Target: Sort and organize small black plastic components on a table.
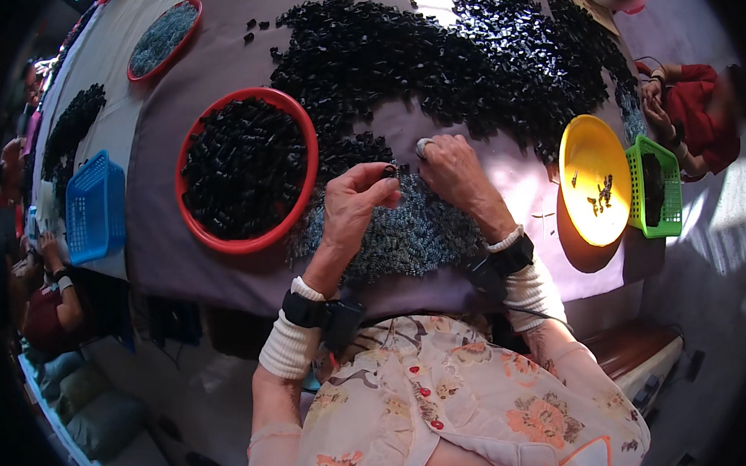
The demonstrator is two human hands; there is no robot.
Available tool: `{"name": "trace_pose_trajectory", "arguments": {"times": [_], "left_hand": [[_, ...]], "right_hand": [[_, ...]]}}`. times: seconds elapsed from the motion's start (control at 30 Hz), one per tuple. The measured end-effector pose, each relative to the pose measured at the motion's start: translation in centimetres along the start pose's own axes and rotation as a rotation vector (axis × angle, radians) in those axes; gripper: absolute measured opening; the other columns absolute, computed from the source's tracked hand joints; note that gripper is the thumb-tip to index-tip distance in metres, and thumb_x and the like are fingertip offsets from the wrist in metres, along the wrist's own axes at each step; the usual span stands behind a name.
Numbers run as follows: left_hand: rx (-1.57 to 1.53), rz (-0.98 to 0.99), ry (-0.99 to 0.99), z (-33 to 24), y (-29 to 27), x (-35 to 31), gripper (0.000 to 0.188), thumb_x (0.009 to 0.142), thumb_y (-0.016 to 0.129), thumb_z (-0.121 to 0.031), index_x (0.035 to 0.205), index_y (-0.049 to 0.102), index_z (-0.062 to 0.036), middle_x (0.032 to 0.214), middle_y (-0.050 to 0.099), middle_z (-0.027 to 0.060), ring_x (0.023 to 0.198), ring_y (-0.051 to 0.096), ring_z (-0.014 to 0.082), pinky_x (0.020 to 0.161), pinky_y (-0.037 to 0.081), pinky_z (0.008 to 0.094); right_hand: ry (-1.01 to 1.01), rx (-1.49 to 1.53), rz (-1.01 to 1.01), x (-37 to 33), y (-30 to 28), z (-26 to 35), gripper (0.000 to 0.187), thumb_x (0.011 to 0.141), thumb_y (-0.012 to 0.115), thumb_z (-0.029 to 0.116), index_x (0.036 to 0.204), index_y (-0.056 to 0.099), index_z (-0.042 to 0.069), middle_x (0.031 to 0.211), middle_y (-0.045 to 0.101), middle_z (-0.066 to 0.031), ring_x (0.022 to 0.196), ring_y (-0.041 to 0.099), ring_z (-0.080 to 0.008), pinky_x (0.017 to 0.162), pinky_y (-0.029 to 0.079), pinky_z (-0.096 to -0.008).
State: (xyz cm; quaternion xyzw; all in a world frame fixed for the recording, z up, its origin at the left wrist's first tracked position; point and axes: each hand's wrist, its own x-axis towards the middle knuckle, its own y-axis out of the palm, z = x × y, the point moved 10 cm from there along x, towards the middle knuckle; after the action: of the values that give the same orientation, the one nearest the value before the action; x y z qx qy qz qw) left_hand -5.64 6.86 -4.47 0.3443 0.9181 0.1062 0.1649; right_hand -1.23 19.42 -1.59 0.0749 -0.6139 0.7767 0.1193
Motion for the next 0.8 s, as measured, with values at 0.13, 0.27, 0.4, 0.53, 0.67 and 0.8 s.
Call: {"name": "trace_pose_trajectory", "arguments": {"times": [0.13,0.27,0.4,0.53,0.67,0.8], "left_hand": [[-0.009,0.015,-0.019,0.6,0.1,0.1,0.025,0.082,0.068,-0.007,0.104,0.062,0.0032,0.082,0.066,0.0054,0.07,0.063,0.0098,0.064,0.051,0.0225],[-0.002,0.026,-0.022,1.1,0.2,0.3,0.021,0.082,0.068,-0.006,0.101,0.064,0.0008,0.082,0.066,0.0052,0.07,0.064,0.0108,0.065,0.053,0.0234],[-0.01,0.069,-0.044,1.1,1.4,0.3,0.021,0.081,0.068,-0.005,0.101,0.064,0.0014,0.082,0.066,0.0056,0.07,0.064,0.0105,0.064,0.053,0.0227],[0.012,0.044,-0.037,1.3,1.0,0.4,0.021,0.081,0.068,-0.005,0.101,0.064,0.0018,0.081,0.066,0.0057,0.07,0.064,0.0104,0.064,0.052,0.0224],[0.033,0.052,-0.035,1.1,1.2,0.3,0.021,0.082,0.067,-0.005,0.101,0.064,0.0019,0.081,0.066,0.0056,0.07,0.063,0.0102,0.065,0.052,0.0225],[0.113,0.077,0.004,0.7,1.7,0.4,0.02,0.083,0.066,-0.006,0.101,0.064,0.0026,0.08,0.066,0.0047,0.07,0.061,0.0086,0.065,0.05,0.0217]], "right_hand": [[-0.013,0.007,-0.002,-0.3,-0.7,-0.4,0.006,0.072,0.059,0.008,0.077,0.057,0.006,0.078,0.059,-0.0108,0.08,0.057,-0.0275,0.071,0.041,-0.0386],[-0.048,0.041,0.055,-0.3,-0.3,-0.4,0.008,0.072,0.06,0.008,0.078,0.056,0.004,0.081,0.058,-0.0115,0.081,0.056,-0.0281,0.072,0.041,-0.0394],[0.002,0.128,0.082,-0.5,-0.8,-1.4,0.009,0.072,0.06,0.009,0.078,0.055,0.003,0.081,0.058,-0.0124,0.081,0.056,-0.0292,0.073,0.041,-0.0397],[0.088,0.304,0.033,-0.3,-2.6,-1.6,0.011,0.073,0.064,0.007,0.077,0.056,0.0,0.07,0.058,-0.0108,0.066,0.059,-0.0255,0.061,0.045,-0.0369],[0.197,0.759,-0.045,-0.5,-3.5,-1.1,0.012,0.074,0.067,0.007,0.079,0.058,0.0,0.066,0.058,-0.0085,0.058,0.058,-0.0177,0.053,0.045,-0.0305],[0.114,0.844,-0.059,-0.1,-4.5,0.6,0.011,0.076,0.067,0.006,0.08,0.059,0.001,0.065,0.056,-0.0079,0.057,0.056,-0.0156,0.053,0.044,-0.0287]]}}
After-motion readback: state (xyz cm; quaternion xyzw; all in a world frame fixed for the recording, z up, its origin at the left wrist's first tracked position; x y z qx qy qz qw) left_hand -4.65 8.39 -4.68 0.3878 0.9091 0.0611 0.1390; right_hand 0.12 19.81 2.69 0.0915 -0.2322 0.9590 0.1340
